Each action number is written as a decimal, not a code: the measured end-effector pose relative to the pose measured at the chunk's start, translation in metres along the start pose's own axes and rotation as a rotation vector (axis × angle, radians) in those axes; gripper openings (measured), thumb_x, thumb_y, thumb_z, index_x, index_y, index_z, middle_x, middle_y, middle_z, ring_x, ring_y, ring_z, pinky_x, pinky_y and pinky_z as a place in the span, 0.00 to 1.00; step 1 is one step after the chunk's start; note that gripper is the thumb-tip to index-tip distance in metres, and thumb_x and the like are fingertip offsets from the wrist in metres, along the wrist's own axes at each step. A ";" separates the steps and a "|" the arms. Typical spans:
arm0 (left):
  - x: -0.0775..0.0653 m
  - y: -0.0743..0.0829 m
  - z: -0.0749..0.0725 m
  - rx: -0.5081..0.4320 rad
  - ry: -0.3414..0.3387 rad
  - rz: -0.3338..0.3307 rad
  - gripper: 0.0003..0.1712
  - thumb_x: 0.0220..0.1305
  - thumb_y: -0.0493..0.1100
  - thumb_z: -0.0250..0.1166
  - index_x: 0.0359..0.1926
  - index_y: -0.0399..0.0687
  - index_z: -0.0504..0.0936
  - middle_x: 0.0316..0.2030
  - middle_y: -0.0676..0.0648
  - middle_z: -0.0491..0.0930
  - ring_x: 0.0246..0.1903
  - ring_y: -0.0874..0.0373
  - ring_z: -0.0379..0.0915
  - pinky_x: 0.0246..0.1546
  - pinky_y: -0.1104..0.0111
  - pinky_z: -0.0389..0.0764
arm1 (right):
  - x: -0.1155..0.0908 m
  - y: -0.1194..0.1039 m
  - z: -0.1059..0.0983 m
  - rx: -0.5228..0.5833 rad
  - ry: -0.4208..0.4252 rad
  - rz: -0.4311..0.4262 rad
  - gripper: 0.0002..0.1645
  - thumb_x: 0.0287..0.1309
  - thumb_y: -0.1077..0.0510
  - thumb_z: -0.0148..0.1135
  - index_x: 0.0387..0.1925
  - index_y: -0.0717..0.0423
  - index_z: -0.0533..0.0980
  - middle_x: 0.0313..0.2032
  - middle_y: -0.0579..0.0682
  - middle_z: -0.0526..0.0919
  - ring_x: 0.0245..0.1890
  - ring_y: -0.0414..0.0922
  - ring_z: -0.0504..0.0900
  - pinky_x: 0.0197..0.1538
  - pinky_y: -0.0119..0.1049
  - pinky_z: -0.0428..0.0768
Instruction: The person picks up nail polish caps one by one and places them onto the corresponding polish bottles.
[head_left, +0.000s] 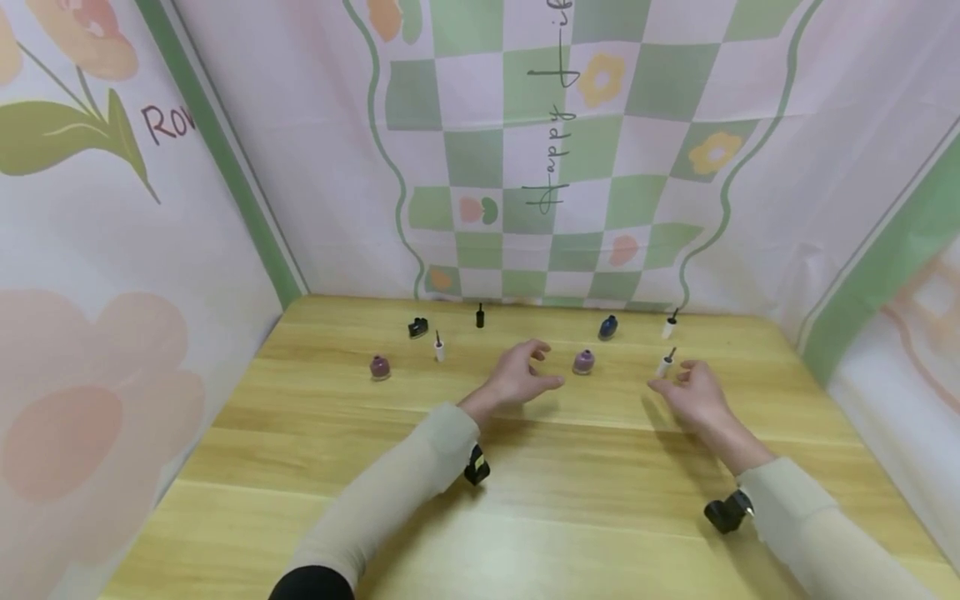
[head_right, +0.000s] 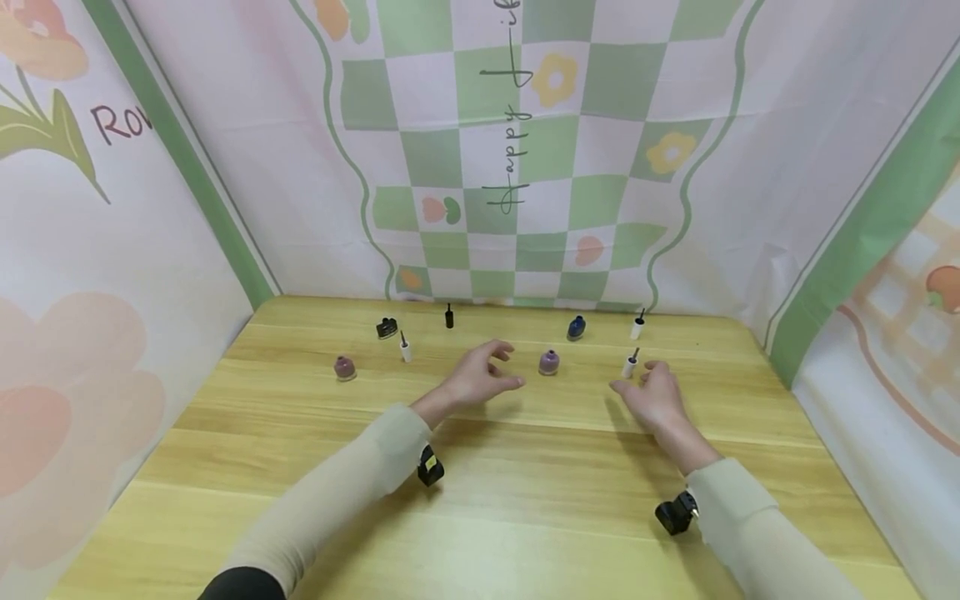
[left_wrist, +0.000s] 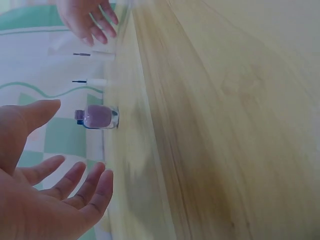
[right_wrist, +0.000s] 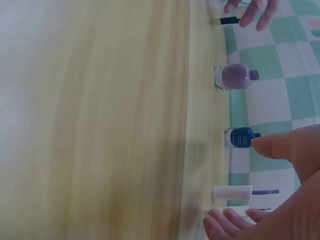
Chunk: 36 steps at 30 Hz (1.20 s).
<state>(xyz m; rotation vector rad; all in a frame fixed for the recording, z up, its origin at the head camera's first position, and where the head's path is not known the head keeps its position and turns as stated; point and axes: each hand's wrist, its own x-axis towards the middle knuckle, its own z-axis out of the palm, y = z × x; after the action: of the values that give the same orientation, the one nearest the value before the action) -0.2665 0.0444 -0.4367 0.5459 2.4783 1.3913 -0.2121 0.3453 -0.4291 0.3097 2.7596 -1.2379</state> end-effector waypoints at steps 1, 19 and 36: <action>0.000 0.000 0.001 -0.006 -0.002 -0.005 0.38 0.65 0.50 0.72 0.71 0.46 0.69 0.65 0.42 0.74 0.55 0.50 0.77 0.49 0.65 0.83 | 0.001 0.001 0.000 0.006 -0.006 0.007 0.53 0.73 0.49 0.57 0.74 0.80 0.39 0.68 0.84 0.54 0.67 0.77 0.59 0.69 0.68 0.63; 0.003 0.010 0.013 -0.047 -0.060 -0.040 0.41 0.65 0.52 0.72 0.73 0.46 0.67 0.67 0.42 0.72 0.59 0.47 0.75 0.54 0.61 0.83 | 0.016 -0.002 -0.008 0.152 -0.092 0.087 0.54 0.73 0.49 0.57 0.76 0.76 0.37 0.72 0.82 0.48 0.72 0.75 0.55 0.73 0.64 0.60; 0.011 0.010 0.025 -0.063 -0.079 -0.087 0.43 0.63 0.52 0.74 0.73 0.43 0.66 0.66 0.41 0.72 0.59 0.47 0.75 0.58 0.58 0.80 | 0.023 0.002 -0.012 0.149 -0.136 0.077 0.53 0.72 0.50 0.59 0.75 0.77 0.40 0.73 0.78 0.53 0.71 0.71 0.61 0.72 0.60 0.65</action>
<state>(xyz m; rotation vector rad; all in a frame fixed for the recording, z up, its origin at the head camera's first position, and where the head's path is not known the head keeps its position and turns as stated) -0.2645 0.0728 -0.4408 0.4643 2.3585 1.3823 -0.2339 0.3583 -0.4265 0.3276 2.5235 -1.3929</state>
